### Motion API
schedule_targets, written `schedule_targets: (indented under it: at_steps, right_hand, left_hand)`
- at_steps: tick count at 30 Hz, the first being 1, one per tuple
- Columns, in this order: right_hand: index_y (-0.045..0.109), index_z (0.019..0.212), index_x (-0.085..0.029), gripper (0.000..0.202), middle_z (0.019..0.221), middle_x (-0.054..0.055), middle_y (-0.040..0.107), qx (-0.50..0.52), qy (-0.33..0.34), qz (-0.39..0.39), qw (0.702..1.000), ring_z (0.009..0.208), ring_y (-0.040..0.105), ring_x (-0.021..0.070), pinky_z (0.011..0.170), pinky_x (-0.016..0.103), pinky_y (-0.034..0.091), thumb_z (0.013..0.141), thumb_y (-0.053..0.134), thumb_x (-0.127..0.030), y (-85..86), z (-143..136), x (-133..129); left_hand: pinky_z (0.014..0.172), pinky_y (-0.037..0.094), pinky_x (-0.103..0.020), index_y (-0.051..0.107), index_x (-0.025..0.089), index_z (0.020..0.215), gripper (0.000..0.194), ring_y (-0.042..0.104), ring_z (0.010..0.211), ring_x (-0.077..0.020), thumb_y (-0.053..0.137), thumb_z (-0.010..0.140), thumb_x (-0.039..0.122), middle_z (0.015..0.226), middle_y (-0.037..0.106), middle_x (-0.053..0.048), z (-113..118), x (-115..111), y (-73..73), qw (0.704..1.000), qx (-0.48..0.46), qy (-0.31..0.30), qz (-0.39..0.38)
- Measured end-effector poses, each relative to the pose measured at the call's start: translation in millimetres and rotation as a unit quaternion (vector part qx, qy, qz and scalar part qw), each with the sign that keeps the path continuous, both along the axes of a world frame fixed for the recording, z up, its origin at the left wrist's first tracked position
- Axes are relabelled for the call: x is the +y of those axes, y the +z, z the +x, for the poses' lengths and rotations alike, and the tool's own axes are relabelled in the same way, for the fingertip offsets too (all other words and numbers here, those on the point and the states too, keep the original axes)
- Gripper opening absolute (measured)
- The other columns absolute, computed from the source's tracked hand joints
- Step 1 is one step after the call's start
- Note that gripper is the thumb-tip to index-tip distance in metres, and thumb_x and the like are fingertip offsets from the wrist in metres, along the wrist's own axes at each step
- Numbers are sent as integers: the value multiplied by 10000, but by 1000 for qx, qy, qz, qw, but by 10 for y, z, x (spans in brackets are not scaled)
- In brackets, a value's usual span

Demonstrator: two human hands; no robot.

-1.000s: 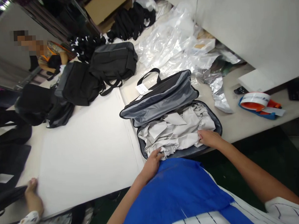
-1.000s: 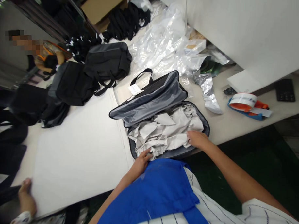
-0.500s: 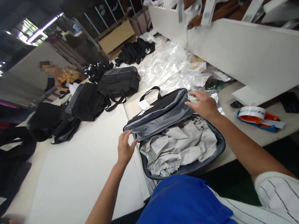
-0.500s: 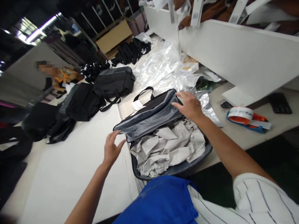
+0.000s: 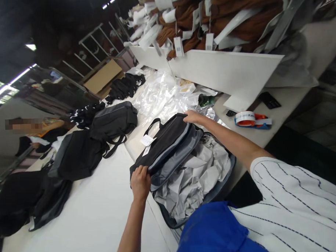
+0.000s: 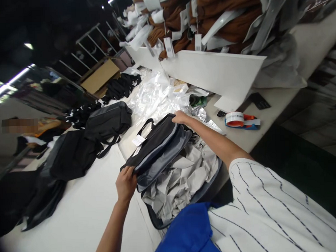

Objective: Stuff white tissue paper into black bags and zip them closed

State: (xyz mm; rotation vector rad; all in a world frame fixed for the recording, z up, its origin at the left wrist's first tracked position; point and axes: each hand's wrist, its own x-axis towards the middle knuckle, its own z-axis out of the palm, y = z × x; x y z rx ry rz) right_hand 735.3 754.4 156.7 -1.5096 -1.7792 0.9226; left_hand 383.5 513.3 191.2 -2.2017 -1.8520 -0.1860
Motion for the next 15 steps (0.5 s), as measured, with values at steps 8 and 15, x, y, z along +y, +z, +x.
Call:
schedule_targets:
  at_steps: [8, 15]
  right_hand:
    - [547, 1377, -159, 723, 1393, 25, 558, 184, -49, 80, 978, 1320, 472, 245, 1155, 374, 323, 655, 525, -138, 151, 452, -973]
    - [550, 1378, -178, 692, 1398, 12, 552, 259, -82, 92, 958, 1332, 458, 274, 1191, 417, 269, 687, 584, -179, 264, 824, -1985]
  left_hand:
    - [747, 467, -367, 576, 199, 1191, 346, 603, 808, -220, 472, 874, 107, 910, 661, -79, 320, -806, -25, 987, -24, -100, 123]
    - [775, 536, -420, 348, 322, 1480, 643, 656, 835, -238, 510, 894, 114, 954, 680, -84, 525, -1524, -150, 986, -73, -128, 75]
